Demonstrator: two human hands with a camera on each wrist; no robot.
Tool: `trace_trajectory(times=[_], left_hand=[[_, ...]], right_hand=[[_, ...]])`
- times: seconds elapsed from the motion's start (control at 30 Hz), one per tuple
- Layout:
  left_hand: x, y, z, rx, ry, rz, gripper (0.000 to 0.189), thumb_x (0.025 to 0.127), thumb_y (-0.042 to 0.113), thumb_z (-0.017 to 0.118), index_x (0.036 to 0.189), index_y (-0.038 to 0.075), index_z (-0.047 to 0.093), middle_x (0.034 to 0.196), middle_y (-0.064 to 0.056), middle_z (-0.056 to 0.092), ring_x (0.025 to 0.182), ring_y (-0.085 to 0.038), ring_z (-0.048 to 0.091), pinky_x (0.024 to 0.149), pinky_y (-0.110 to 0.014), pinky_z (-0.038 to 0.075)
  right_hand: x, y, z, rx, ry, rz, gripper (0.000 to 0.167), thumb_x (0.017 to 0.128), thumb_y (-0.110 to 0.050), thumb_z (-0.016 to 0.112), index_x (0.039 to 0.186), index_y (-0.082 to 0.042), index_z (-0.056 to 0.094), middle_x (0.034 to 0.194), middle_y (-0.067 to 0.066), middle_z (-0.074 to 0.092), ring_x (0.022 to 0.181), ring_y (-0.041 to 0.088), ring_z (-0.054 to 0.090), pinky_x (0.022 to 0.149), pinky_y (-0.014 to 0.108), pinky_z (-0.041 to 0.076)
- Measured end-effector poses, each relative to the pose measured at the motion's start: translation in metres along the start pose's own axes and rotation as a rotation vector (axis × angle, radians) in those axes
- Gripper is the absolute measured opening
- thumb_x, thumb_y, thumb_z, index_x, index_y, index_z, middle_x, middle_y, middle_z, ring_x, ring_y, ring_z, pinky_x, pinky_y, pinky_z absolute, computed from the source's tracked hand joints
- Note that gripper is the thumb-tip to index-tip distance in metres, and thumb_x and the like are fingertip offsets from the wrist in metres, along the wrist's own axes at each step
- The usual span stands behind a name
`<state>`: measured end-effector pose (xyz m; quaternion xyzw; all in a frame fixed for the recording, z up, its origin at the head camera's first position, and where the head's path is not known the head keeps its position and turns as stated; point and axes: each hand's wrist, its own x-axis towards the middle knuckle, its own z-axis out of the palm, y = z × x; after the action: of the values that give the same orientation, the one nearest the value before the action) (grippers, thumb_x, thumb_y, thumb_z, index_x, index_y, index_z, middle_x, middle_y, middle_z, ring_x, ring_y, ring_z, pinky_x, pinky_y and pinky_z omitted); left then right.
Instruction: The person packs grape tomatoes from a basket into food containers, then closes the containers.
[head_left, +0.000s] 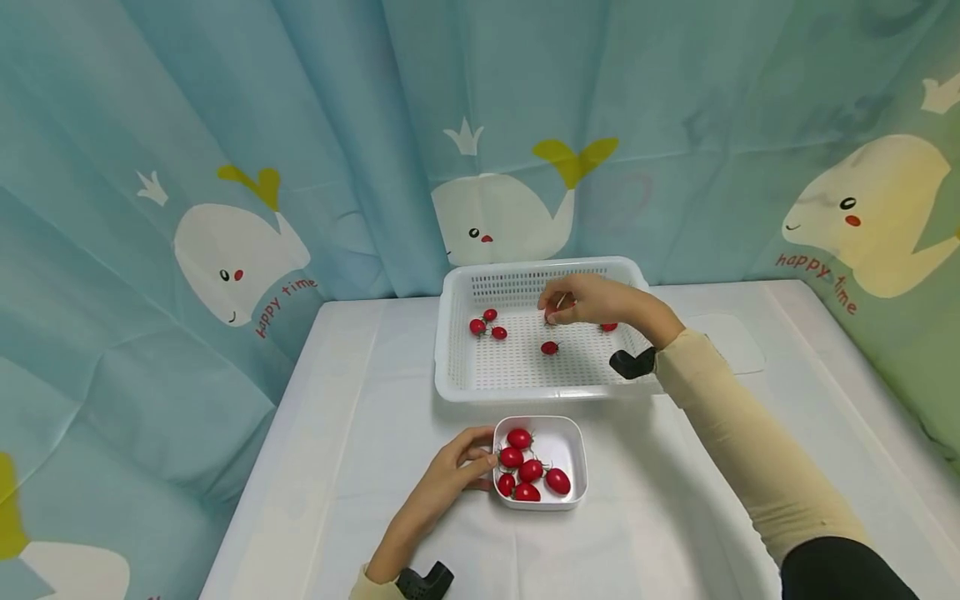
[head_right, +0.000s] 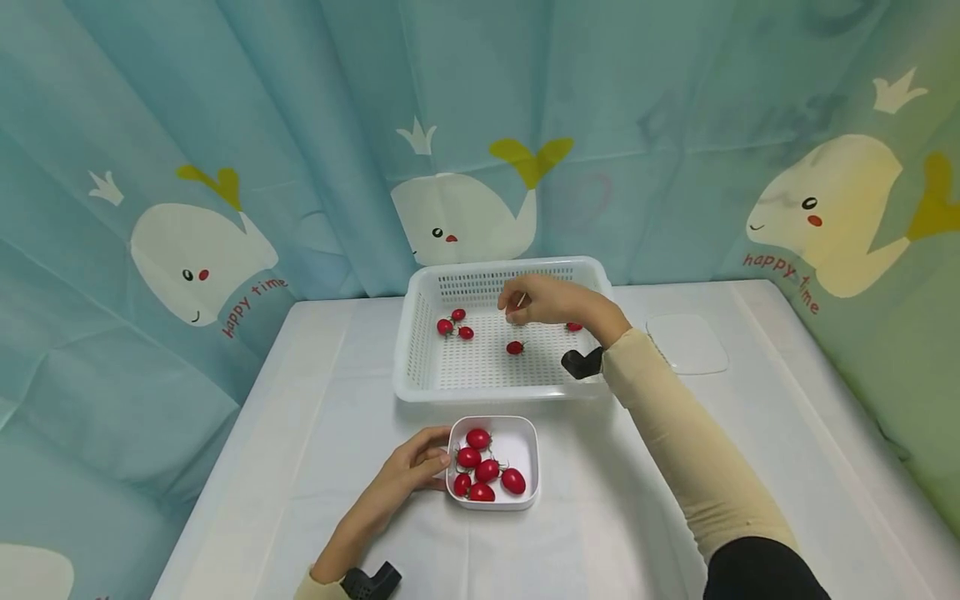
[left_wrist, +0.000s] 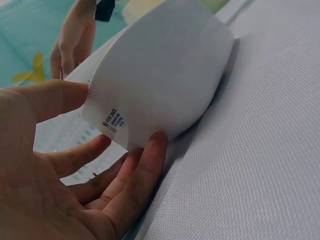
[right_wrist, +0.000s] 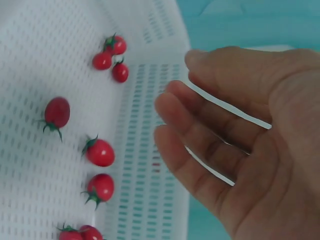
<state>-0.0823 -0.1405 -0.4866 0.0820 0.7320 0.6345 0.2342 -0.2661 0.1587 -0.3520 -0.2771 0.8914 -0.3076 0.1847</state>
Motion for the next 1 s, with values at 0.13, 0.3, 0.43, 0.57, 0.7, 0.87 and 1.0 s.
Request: trace_trajectory(times=[0.13, 0.3, 0.43, 0.57, 0.7, 0.87, 1.0], left_hand=[[0.000, 0.000, 0.000, -0.005, -0.005, 0.003, 0.053, 0.103, 0.023, 0.065, 0.150, 0.004, 0.050, 0.121, -0.024, 0.067, 0.114, -0.023, 0.064, 0.087, -0.030, 0.064], [0.001, -0.001, 0.000, -0.010, -0.009, 0.005, 0.053, 0.103, 0.023, 0.064, 0.150, 0.004, 0.050, 0.125, -0.024, 0.066, 0.114, -0.023, 0.064, 0.087, -0.031, 0.065], [0.001, -0.001, 0.000, -0.010, -0.009, 0.006, 0.052, 0.103, 0.022, 0.064, 0.150, 0.004, 0.050, 0.126, -0.024, 0.065, 0.115, -0.024, 0.064, 0.087, -0.032, 0.065], [0.000, -0.001, 0.000, -0.011, -0.006, 0.005, 0.053, 0.102, 0.022, 0.064, 0.150, 0.004, 0.050, 0.123, -0.025, 0.066, 0.115, -0.024, 0.063, 0.087, -0.031, 0.065], [0.000, -0.001, -0.001, -0.018, -0.009, 0.004, 0.053, 0.102, 0.023, 0.065, 0.150, 0.004, 0.050, 0.125, -0.024, 0.066, 0.115, -0.024, 0.063, 0.087, -0.031, 0.065], [0.000, -0.001, -0.001, -0.026, -0.018, 0.005, 0.053, 0.102, 0.024, 0.065, 0.150, 0.004, 0.050, 0.128, -0.024, 0.065, 0.117, -0.024, 0.063, 0.088, -0.032, 0.065], [0.000, -0.001, -0.001, -0.025, -0.016, 0.003, 0.053, 0.103, 0.024, 0.065, 0.150, 0.005, 0.050, 0.129, -0.023, 0.065, 0.118, -0.024, 0.063, 0.088, -0.032, 0.065]], right_hand=[[0.016, 0.008, -0.002, 0.012, 0.014, 0.067, 0.018, 0.100, -0.009, 0.066, 0.118, -0.006, 0.068, 0.112, 0.013, 0.072, 0.100, 0.026, 0.069, 0.084, 0.035, 0.061], [0.037, 0.021, 0.003, -0.008, 0.027, 0.115, 0.020, 0.100, -0.007, 0.065, 0.119, -0.002, 0.068, 0.117, 0.017, 0.069, 0.102, 0.029, 0.065, 0.080, 0.037, 0.061], [0.048, 0.027, 0.011, -0.023, 0.036, 0.178, 0.024, 0.100, -0.007, 0.065, 0.123, 0.002, 0.067, 0.118, 0.018, 0.067, 0.098, 0.033, 0.065, 0.078, 0.039, 0.060], [0.057, 0.034, 0.018, -0.098, 0.059, 0.199, 0.023, 0.100, -0.007, 0.065, 0.121, 0.002, 0.069, 0.115, 0.018, 0.068, 0.091, 0.029, 0.065, 0.076, 0.034, 0.057], [0.063, 0.037, 0.022, -0.153, 0.055, 0.227, 0.023, 0.100, -0.007, 0.065, 0.122, 0.000, 0.070, 0.117, 0.018, 0.069, 0.095, 0.026, 0.066, 0.085, 0.040, 0.059], [0.068, 0.037, 0.026, -0.144, 0.017, 0.272, 0.027, 0.098, -0.004, 0.066, 0.124, -0.002, 0.070, 0.118, 0.018, 0.068, 0.100, 0.028, 0.065, 0.090, 0.040, 0.059], [0.070, 0.037, 0.028, -0.201, -0.001, 0.247, 0.023, 0.096, -0.001, 0.067, 0.119, 0.001, 0.071, 0.114, 0.018, 0.071, 0.099, 0.027, 0.065, 0.089, 0.039, 0.059]])
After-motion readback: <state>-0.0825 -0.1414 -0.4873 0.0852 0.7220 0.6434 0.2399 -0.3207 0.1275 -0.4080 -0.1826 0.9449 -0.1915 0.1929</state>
